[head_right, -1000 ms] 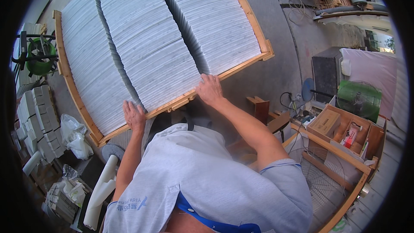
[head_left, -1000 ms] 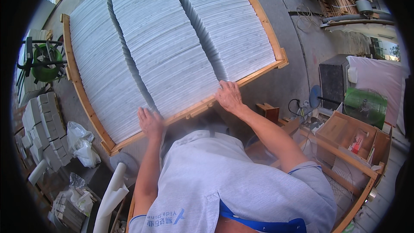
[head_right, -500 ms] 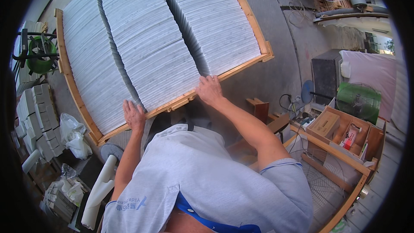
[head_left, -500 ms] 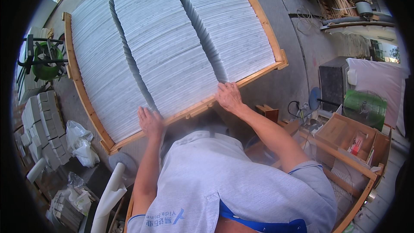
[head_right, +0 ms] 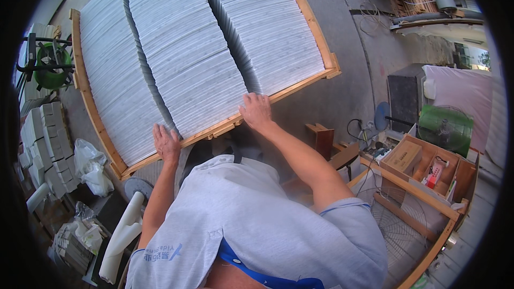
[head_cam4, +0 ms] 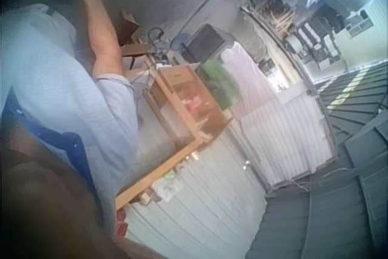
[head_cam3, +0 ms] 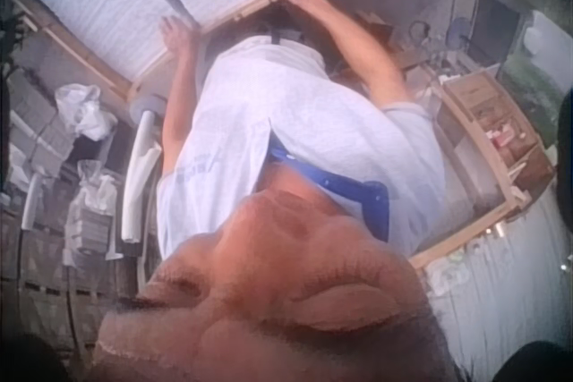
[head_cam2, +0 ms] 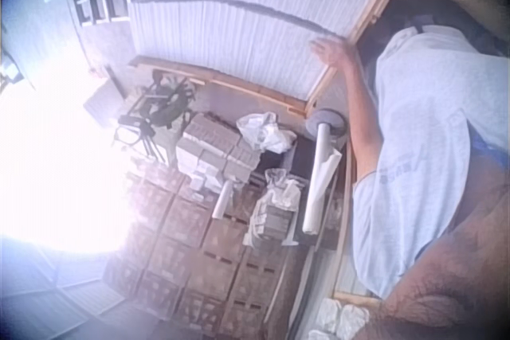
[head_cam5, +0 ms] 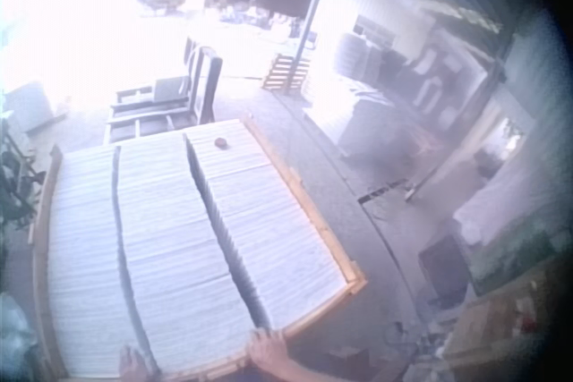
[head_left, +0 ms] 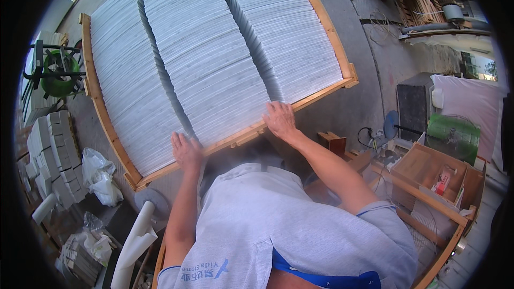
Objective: The person uses a green handheld strapping tool to secure a wooden frame holding stacks of white rectangular tiles. They then lift and reposition the frame, align the tile stacks, and place a single tile onto a nearby metal rack.
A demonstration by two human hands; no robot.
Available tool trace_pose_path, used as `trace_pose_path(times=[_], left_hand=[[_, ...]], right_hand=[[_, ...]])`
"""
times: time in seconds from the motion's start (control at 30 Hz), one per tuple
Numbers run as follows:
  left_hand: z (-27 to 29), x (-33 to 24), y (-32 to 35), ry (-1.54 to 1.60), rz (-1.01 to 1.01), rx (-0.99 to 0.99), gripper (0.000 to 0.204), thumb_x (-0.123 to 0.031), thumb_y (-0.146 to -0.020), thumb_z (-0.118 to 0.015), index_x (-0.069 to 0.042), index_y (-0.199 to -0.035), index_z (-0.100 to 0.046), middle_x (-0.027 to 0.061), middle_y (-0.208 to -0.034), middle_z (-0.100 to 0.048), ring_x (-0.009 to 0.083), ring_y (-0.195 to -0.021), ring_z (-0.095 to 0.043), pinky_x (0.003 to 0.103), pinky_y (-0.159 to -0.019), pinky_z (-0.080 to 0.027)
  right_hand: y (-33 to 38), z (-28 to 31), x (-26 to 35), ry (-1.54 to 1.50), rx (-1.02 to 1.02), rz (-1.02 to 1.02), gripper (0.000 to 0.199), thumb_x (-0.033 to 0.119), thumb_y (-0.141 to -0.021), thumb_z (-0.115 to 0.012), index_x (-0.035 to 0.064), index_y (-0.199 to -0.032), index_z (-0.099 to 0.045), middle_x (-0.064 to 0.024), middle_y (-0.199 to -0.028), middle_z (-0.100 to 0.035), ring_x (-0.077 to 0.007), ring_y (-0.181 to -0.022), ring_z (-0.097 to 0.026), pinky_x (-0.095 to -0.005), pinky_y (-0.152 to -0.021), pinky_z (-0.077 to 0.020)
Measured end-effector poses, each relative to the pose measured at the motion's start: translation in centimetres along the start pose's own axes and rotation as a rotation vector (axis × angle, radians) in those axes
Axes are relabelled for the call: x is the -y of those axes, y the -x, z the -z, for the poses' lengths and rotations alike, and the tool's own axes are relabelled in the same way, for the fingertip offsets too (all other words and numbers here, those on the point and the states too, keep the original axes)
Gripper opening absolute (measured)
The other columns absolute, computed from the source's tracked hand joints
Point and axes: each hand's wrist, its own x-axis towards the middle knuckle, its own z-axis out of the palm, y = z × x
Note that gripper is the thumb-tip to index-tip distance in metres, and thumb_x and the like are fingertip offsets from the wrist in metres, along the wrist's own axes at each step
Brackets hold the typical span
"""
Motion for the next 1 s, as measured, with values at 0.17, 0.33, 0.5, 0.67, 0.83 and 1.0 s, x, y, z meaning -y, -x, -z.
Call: trace_pose_path(times=[0.17,0.33,0.5,0.67,0.83,1.0], left_hand=[[0.1,-0.1,-0.1,0.010,0.009,0.005,0.048,-0.023,-0.088,-0.060,0.004,-0.127,-0.053,0.0243,-0.144,-0.043,0.0387,-0.135,-0.039,0.045,-0.108,-0.036],[0.0,-0.1,0.0,0.011,0.017,0.008,0.048,-0.023,-0.089,-0.060,0.004,-0.127,-0.053,0.0240,-0.145,-0.042,0.0386,-0.135,-0.039,0.045,-0.108,-0.035],[-0.1,0.0,0.1,0.008,0.011,0.006,0.047,-0.024,-0.089,-0.059,0.004,-0.127,-0.053,0.0238,-0.145,-0.042,0.0385,-0.135,-0.039,0.045,-0.109,-0.035],[-0.2,0.1,0.0,0.008,0.020,0.019,0.048,-0.025,-0.089,-0.059,0.004,-0.128,-0.053,0.0227,-0.146,-0.041,0.0380,-0.136,-0.038,0.045,-0.109,-0.035],[-0.3,0.1,0.0,-0.001,0.029,0.028,0.050,-0.026,-0.090,-0.059,0.004,-0.129,-0.052,0.0217,-0.148,-0.040,0.0371,-0.137,-0.037,0.045,-0.109,-0.034],[0.0,0.1,0.1,0.021,0.028,0.037,0.052,-0.026,-0.090,-0.056,0.005,-0.131,-0.050,0.0242,-0.148,-0.039,0.0379,-0.137,-0.037,0.048,-0.108,-0.034]], right_hand=[[-0.5,0.3,0.0,0.000,0.062,-0.005,0.042,0.033,-0.088,-0.060,0.0035,-0.118,-0.058,-0.0141,-0.113,-0.057,-0.0306,-0.104,-0.054,-0.0459,-0.091,-0.0378],[-0.9,0.6,0.2,0.061,0.004,0.045,0.041,0.033,-0.088,-0.060,0.0007,-0.112,-0.060,-0.0163,-0.123,-0.054,-0.0311,-0.111,-0.050,-0.0468,-0.095,-0.0364],[-1.1,0.4,0.1,0.071,0.034,0.098,0.043,0.034,-0.088,-0.058,-0.0035,-0.108,-0.062,-0.0167,-0.133,-0.051,-0.0309,-0.116,-0.047,-0.0479,-0.099,-0.0345],[-1.4,0.1,0.1,0.093,0.064,0.103,0.044,0.034,-0.089,-0.057,-0.0044,-0.108,-0.062,-0.0157,-0.133,-0.052,-0.0301,-0.116,-0.047,-0.0484,-0.100,-0.0341],[-2.1,0.3,0.1,0.091,0.067,0.099,0.041,0.033,-0.089,-0.058,-0.0016,-0.109,-0.062,-0.0135,-0.126,-0.056,-0.0292,-0.114,-0.050,-0.0483,-0.100,-0.0354],[-2.9,-0.3,0.4,0.002,-0.043,0.057,0.040,0.030,-0.088,-0.061,0.0030,-0.117,-0.059,-0.0118,-0.116,-0.059,-0.0292,-0.110,-0.053,-0.0465,-0.097,-0.0379]])
